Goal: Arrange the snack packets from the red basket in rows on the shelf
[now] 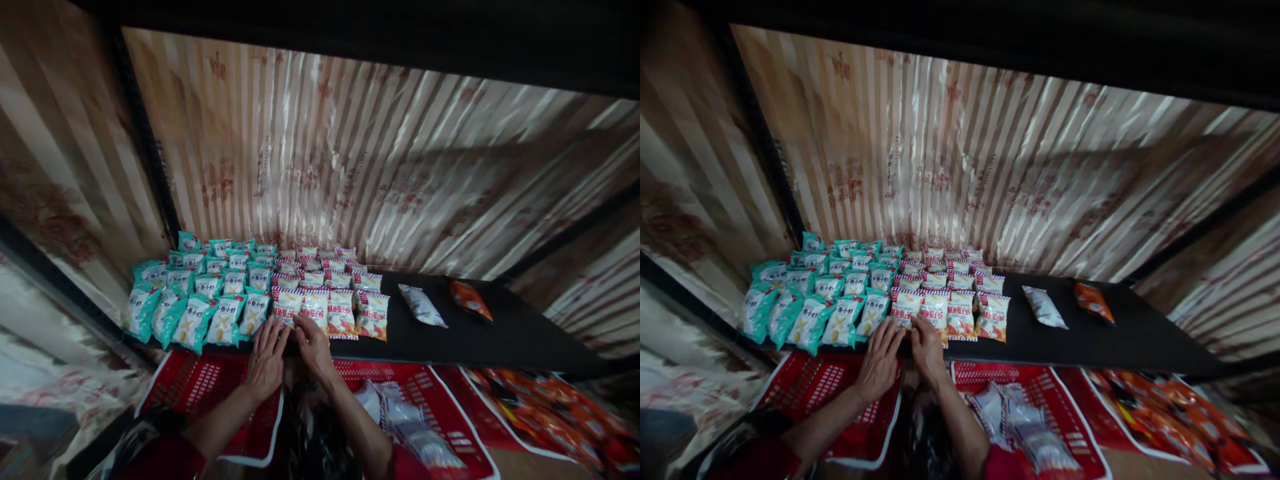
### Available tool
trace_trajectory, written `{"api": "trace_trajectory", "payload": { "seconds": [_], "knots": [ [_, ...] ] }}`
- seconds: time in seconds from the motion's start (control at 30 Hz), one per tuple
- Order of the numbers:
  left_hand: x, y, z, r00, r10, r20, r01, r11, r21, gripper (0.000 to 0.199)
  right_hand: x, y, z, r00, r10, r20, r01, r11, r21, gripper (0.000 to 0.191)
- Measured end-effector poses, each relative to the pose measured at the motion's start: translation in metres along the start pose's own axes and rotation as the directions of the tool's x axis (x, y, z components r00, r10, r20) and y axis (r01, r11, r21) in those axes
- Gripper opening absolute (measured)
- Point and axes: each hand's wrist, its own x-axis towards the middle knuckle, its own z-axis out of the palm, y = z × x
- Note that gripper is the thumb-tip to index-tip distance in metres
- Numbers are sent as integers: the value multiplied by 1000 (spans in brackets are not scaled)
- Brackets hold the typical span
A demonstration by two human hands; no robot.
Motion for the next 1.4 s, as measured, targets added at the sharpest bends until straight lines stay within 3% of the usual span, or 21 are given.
{"api": "trace_trajectory", "payload": {
  "seconds": [0.27, 0.5, 0.7, 0.83, 0.97, 1.13, 1.4],
  "knots": [
    [26, -11, 3, 995, 93, -41, -92, 995, 29, 62, 6, 0, -3, 992, 40, -121, -37, 999, 22, 33],
    [31, -10, 7, 987, 155, -42, -154, 988, 24, 56, 22, -2, -5, 989, 104, -104, -96, 993, 73, 36],
    [28, -11, 12, 991, 126, -36, -124, 991, 52, 55, 26, -4, -8, 992, 87, -89, -82, 995, 53, 34],
    [25, -14, 17, 991, 118, -58, -114, 991, 72, 54, 32, -6, -20, 992, 91, -83, -94, 995, -37, 36],
    [25, -15, 21, 989, 119, -89, -112, 990, 82, 52, 53, -8, -29, 995, 12, -103, -30, 984, -174, 38],
    [25, -10, 21, 988, 90, -124, -77, 991, 108, 51, 84, -12, -28, 992, -115, 48, 124, 945, -303, 39],
    [22, -11, 23, 989, 102, -106, -90, 990, 112, 54, 106, -27, -17, 971, -112, 212, 211, 823, -527, 45]
  ]
}}
